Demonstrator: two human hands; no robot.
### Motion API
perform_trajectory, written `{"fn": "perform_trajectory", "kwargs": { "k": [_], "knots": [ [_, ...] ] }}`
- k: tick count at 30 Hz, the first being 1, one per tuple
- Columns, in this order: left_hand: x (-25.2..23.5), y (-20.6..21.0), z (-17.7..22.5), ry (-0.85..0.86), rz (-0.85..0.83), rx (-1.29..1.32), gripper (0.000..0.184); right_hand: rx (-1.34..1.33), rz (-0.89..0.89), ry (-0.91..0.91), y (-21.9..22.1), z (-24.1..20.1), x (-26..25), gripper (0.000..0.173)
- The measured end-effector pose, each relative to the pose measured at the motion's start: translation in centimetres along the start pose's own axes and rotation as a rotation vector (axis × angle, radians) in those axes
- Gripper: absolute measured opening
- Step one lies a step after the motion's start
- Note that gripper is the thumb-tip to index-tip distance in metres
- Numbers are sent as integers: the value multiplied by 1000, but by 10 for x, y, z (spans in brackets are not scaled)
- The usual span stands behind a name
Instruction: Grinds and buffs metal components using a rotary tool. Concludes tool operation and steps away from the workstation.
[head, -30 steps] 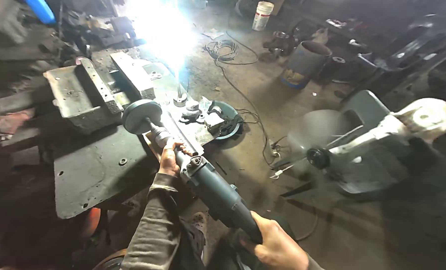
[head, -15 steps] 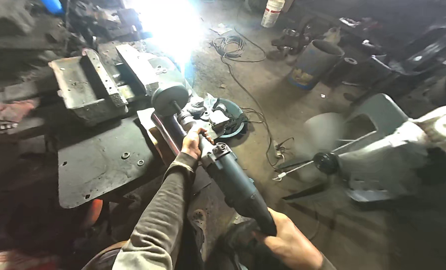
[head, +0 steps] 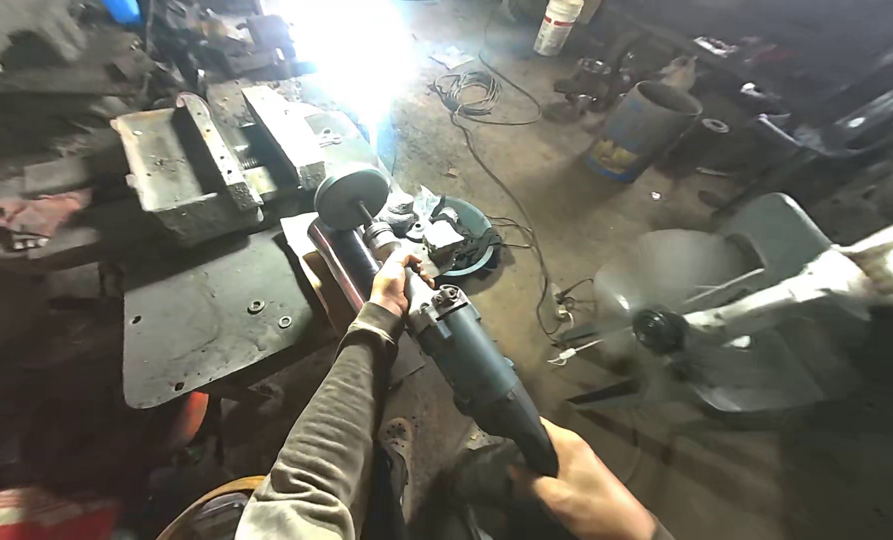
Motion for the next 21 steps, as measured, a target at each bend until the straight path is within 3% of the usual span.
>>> {"fn": "perform_trajectory", "kwargs": {
  "k": [7, 12, 21],
  "knots": [
    [34, -34, 11, 122, -57, -45, 12, 110, -48, -38, 8, -21, 8, 58],
    [37, -58, 13, 146, 39, 45, 17, 155, -114, -23, 16, -29, 9, 58],
    [36, -46, 15, 145, 16, 12, 18, 144, -95, -15, 12, -25, 6, 57]
  ]
}}
Point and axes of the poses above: each hand's wrist, its own x-axis away from the middle knuckle, its own y-axis out of the palm, z = x × y, the point moved 3 cm from there along -x, towards the middle knuckle
